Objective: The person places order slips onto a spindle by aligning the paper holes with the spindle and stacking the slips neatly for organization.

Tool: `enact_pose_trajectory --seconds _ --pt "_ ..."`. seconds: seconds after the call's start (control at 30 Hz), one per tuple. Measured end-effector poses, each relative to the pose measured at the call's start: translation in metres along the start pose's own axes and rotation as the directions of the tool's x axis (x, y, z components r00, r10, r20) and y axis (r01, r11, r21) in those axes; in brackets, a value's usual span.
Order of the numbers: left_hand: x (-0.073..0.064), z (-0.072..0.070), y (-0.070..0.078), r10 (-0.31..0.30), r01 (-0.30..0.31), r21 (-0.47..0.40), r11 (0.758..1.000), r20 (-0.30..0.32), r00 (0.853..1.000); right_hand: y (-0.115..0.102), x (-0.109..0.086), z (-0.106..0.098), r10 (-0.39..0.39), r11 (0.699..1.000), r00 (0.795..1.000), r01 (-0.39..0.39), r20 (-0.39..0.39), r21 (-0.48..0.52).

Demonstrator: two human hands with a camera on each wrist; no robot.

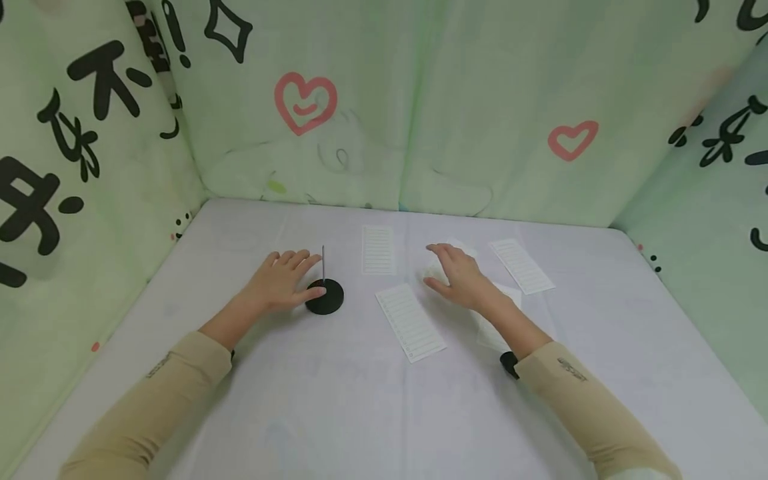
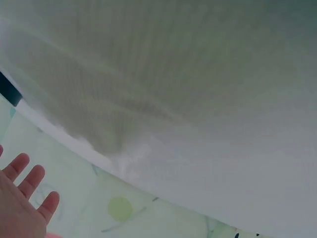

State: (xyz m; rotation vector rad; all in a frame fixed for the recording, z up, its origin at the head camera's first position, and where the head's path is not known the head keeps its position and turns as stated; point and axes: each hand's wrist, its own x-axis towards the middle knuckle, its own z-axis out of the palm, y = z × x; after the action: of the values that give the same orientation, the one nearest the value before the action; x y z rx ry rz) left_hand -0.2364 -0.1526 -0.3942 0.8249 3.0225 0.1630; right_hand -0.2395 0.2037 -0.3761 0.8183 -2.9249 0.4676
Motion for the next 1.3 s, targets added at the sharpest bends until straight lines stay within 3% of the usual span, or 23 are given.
enact_pose_trajectory --seconds 0.17,0.47,1.0,1.3 --pt "0.001 0.005 0.006 0.009 -0.012 0.059 0.998 0.061 0.998 -0.009 0.006 0.008 0.001 0.999 0.993 0.004 0.116 -0.036" --pt "0.0 0.007 0.013 0.028 -0.038 0.083 0.996 0.117 0.993 -0.026 0.014 0.017 0.045 0.983 0.95 0.013 0.31 -0.181" --pt "-0.001 0.016 0.015 0.032 -0.049 0.122 0.991 0.134 0.99 -0.04 0.023 0.027 0.084 0.926 0.901 0.087 0.427 -0.366" --pt "0.0 0.018 0.016 0.027 -0.046 0.14 0.989 0.133 0.991 -0.043 0.028 0.028 0.09 0.905 0.894 0.111 0.439 -0.411"
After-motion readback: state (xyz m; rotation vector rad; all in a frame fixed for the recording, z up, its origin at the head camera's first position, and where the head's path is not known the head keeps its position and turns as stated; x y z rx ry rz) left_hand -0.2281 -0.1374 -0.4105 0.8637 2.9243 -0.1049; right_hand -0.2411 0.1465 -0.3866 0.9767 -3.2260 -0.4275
